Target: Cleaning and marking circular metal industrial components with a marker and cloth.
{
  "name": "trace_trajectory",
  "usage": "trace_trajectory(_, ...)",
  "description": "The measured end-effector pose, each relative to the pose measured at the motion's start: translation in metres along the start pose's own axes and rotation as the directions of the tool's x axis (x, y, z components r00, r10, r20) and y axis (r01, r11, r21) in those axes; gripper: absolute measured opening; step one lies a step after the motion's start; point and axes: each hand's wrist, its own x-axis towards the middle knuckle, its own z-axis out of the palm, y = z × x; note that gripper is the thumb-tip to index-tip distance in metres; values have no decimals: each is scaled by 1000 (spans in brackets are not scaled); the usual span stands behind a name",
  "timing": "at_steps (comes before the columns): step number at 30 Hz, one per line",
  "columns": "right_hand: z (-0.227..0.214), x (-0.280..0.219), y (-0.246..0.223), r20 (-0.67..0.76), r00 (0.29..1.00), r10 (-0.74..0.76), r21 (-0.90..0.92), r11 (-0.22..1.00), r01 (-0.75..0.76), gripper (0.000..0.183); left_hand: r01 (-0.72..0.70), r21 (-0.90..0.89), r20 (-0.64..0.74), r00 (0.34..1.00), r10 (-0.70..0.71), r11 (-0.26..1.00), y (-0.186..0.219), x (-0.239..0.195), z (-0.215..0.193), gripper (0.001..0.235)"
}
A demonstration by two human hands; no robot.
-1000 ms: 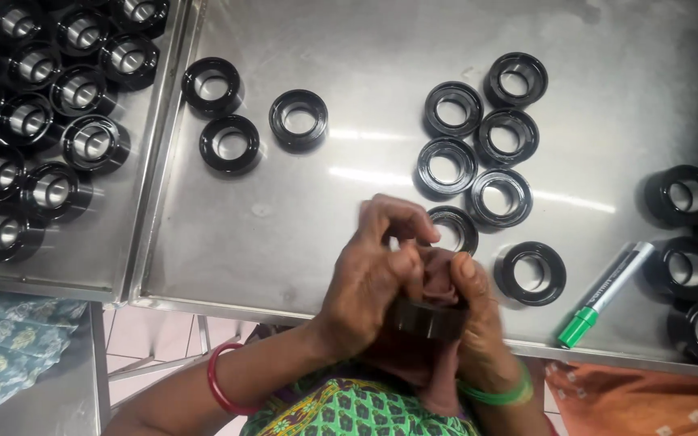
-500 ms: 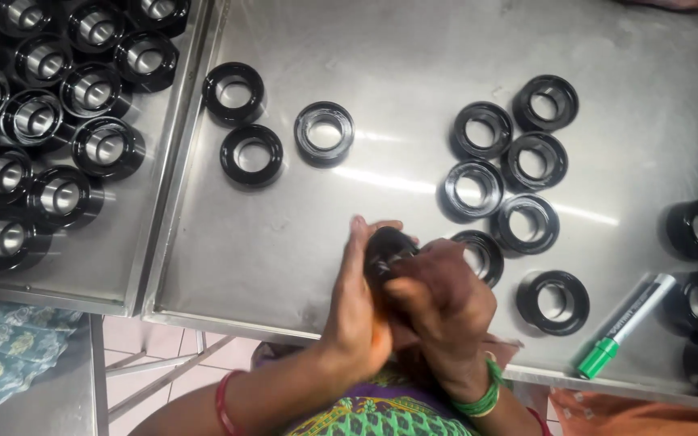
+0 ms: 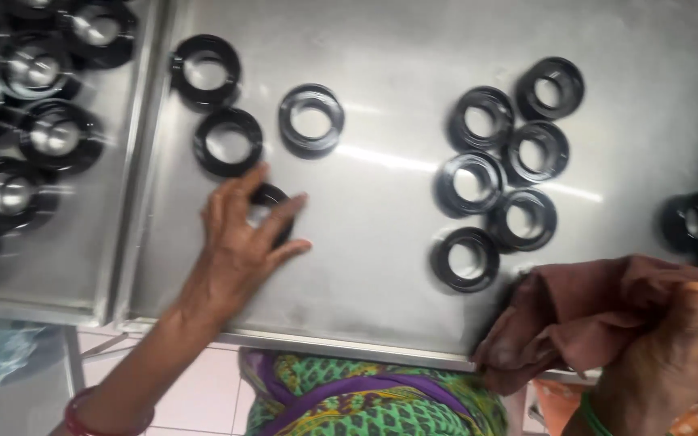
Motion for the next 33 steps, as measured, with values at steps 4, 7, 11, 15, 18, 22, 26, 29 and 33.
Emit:
trace_trajectory(4, -6, 4, -18, -181, 983, 37, -83, 995, -53, 33, -137, 238, -94, 982, 164, 961, 26, 18, 18, 51)
trace_trajectory(7, 3, 6, -26, -192, 981, 20, -80, 996, -36, 26, -408, 54, -37, 911, 410, 911, 78, 39, 52, 45)
trace_trajectory(11, 11, -5, -19, -61, 998, -33, -83, 996, 28, 14, -588, -108, 163, 785, 597, 802, 128, 43, 89, 40)
trace_trajectory(15, 13, -24, -3, 91, 996, -11, -114, 993, 22, 13, -486, -62, 149, 859, 490, 872, 134, 46, 73, 35)
trace_trajectory(18, 33, -27, -8, 299, 949, -97, -220, 961, 168, 32, 110, -421, 258, 966, 2, 900, 137, 48, 57, 39)
trace_trajectory(22, 58, -39, -25, 428, 866, -256, -202, 908, 368, 38, 588, -774, 633, 710, -308, -235, 138, 38, 51, 39)
trace_trajectory(26, 62, -56, -25, 538, 843, -16, -90, 993, 76, 32, 403, -801, 573, 731, -372, -442, 126, 29, 62, 41)
trace_trajectory(29, 65, -48, -33, 615, 785, 71, 47, 991, -127, 26, 382, -914, 303, 868, -392, 139, 127, 24, 58, 39)
trace_trajectory(33, 82, -31, -47, 461, 887, -16, 126, 991, -47, 23, 166, -683, -7, 972, -234, 711, 145, 27, 20, 37)
